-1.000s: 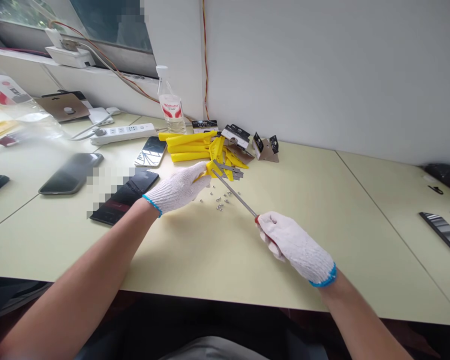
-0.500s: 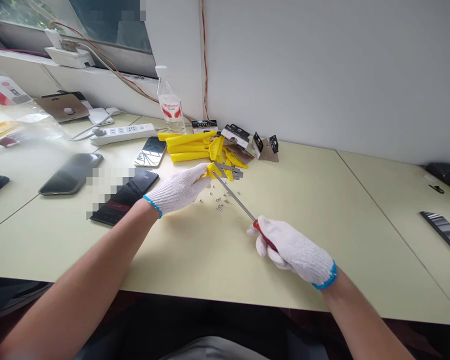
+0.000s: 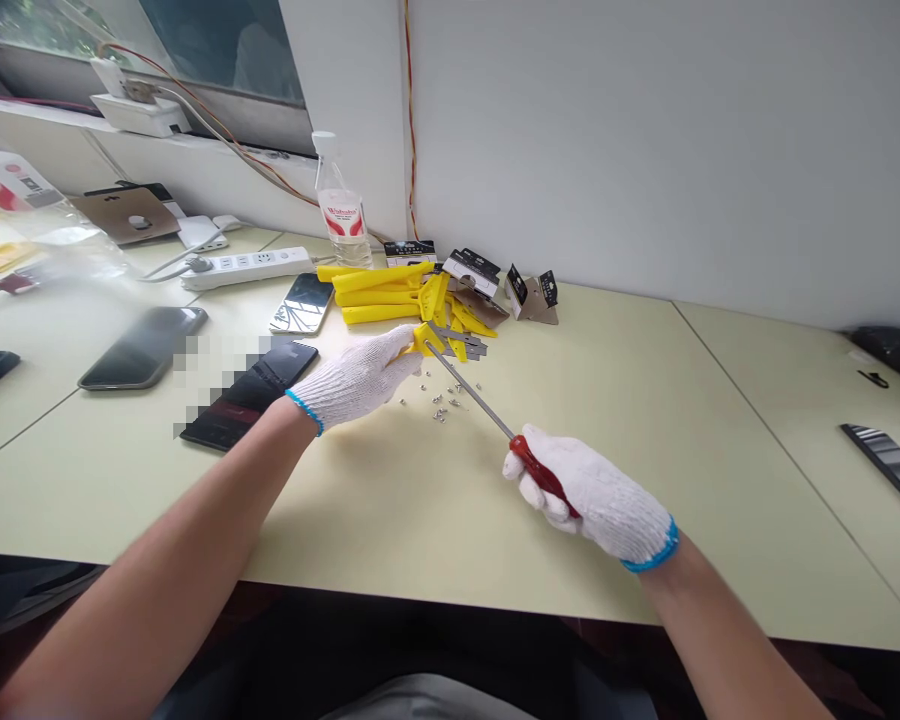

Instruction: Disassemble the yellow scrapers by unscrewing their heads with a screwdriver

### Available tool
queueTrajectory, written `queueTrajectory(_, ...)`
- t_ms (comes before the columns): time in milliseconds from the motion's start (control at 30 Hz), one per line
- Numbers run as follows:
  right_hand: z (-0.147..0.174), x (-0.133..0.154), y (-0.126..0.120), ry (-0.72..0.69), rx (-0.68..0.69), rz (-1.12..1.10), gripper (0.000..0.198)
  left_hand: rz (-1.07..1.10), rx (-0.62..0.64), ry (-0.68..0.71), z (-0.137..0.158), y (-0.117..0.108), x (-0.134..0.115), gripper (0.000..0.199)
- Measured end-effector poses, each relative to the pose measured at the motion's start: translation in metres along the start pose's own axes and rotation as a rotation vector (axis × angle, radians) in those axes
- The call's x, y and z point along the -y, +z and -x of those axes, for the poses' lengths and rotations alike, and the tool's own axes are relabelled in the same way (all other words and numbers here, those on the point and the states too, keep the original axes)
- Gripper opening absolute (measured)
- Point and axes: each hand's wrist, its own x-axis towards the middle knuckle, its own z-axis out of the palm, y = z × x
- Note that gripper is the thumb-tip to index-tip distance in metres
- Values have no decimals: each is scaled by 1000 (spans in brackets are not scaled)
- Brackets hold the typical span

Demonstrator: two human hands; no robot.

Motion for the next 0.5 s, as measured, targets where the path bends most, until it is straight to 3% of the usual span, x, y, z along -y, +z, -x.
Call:
queueTrajectory(133, -1, 0, 3, -105, -117, 233, 45, -34, 6, 3, 0, 0, -1, 23)
queueTrajectory(200, 1, 3, 5, -89, -122, 335, 49, -43, 1, 8, 0, 0, -1, 24)
queueTrajectory(367, -2, 6, 4, 64, -5, 75, 60, -14, -7, 40, -1, 2, 3, 22)
queueTrajectory(500, -7, 0, 2, 6, -80, -58, 50, -4, -22, 70, -1, 3, 6, 19)
